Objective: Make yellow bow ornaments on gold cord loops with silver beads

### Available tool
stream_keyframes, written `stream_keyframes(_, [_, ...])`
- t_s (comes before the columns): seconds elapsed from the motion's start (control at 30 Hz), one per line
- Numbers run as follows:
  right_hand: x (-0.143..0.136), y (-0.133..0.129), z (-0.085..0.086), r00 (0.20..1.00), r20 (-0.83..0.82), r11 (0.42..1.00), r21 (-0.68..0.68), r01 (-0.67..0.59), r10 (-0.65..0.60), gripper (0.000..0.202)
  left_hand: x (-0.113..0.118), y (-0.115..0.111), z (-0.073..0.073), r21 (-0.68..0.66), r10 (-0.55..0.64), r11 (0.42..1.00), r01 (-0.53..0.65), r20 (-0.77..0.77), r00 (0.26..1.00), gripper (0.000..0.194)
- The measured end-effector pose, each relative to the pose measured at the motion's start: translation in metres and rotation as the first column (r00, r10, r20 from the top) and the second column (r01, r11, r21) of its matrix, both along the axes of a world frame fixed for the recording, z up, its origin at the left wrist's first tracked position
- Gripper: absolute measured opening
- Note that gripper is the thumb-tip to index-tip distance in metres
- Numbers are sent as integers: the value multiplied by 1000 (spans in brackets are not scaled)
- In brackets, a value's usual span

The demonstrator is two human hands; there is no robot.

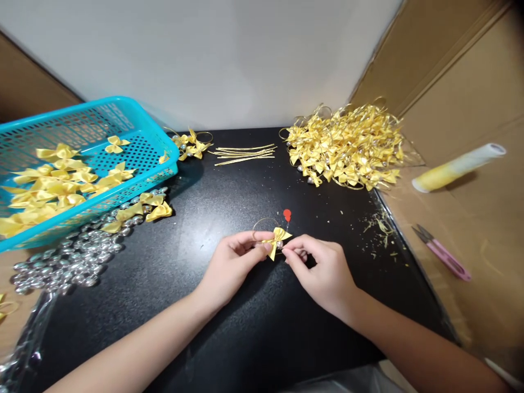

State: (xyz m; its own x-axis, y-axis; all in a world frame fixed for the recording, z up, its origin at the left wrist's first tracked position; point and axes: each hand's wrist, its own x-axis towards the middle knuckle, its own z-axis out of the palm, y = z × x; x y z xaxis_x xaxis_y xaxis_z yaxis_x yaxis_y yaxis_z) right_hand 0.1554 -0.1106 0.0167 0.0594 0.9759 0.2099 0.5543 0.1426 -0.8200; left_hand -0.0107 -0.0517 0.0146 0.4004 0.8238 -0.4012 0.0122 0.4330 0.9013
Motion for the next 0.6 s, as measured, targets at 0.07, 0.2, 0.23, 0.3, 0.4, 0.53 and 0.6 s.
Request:
stream_keyframes(0.07, [0,1,0,1000,12,1000,7,5,-5,15,0,1,0,-12,5,1000,-5,13,1000,22])
stream_keyframes(0.2, [0,2,-1,1000,26,1000,25,6,-7,15,0,1,-1,-16,8,1000,-7,25,1000,19])
stream_keyframes(0.23, [0,3,-1,1000,30,1000,24,5,-5,16,0,1,-2,-15,8,1000,-8,27,1000,19])
stream_keyframes(0.3, [-1,3,-1,999,34,1000,16,2,-3,15,1,1,-2,-15,8,1000,-8,29,1000,20])
stream_keyframes(0.4, [-2,3,-2,1000,24,1000,17,8,-9,15,1,1,-1,-26,15,1000,-14,33,999,20])
stream_keyframes(0.53, [-3,2,-4,999,7,999,0,39,-39,16,1,-1,-2,-49,25,999,-24,22,999,23])
stream_keyframes(0.6, [-4,2,-4,999,2,999,-14,48,-48,16,0,-2,-2,-50,26,998,-26,5,1000,25])
